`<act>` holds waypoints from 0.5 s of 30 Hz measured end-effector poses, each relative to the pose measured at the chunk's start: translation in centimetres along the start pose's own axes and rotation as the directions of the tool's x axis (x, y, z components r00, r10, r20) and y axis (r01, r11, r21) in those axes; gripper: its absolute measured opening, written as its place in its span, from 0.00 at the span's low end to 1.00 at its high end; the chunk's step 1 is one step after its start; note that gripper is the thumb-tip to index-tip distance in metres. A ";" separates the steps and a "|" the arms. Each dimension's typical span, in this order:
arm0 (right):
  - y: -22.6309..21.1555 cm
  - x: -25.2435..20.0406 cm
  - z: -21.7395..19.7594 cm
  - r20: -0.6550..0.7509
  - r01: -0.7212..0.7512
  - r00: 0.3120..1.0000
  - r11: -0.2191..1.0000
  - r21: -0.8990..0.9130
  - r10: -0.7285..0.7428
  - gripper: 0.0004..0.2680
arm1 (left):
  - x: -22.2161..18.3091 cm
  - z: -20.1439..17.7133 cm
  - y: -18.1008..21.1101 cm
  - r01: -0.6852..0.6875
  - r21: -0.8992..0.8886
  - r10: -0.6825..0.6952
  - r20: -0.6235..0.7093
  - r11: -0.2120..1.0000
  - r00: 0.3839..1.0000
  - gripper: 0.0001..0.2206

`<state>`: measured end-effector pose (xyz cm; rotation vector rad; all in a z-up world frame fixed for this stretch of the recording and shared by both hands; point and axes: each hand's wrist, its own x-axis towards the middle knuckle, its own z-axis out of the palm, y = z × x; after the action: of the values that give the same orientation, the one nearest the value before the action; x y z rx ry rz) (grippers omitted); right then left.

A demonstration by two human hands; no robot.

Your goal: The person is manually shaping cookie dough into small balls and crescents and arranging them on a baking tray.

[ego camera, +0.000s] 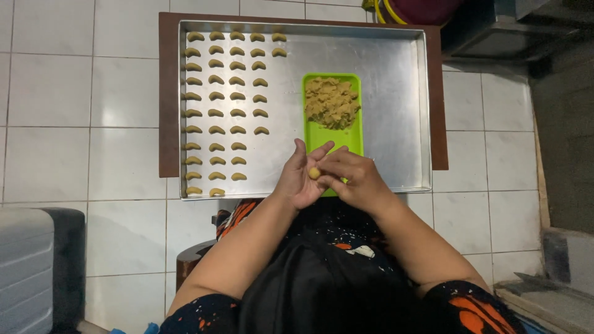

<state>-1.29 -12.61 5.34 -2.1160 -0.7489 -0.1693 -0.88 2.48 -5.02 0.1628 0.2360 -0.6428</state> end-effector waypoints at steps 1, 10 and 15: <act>0.3 -0.2 0.4 -0.001 -0.003 1.000 1.000 0.000 0.003 0.08 | 0.2 -0.1 -0.1 0.002 0.000 -0.002 -0.001 1.000 1.000 0.47; 3.5 -1.7 3.8 0.037 0.042 0.999 0.971 -0.235 -0.034 0.04 | 2.3 -2.2 -1.4 -0.065 0.115 0.084 -0.171 0.991 0.982 0.42; 7.0 -0.2 3.9 -0.003 -0.481 0.858 0.807 0.342 0.513 0.03 | 3.6 -5.4 -0.4 -0.120 0.050 0.130 -0.307 0.992 0.943 0.32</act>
<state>1.93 -12.81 -1.96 -1.8883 -0.1253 0.1353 0.81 1.30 -11.19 0.3070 0.5147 -0.4925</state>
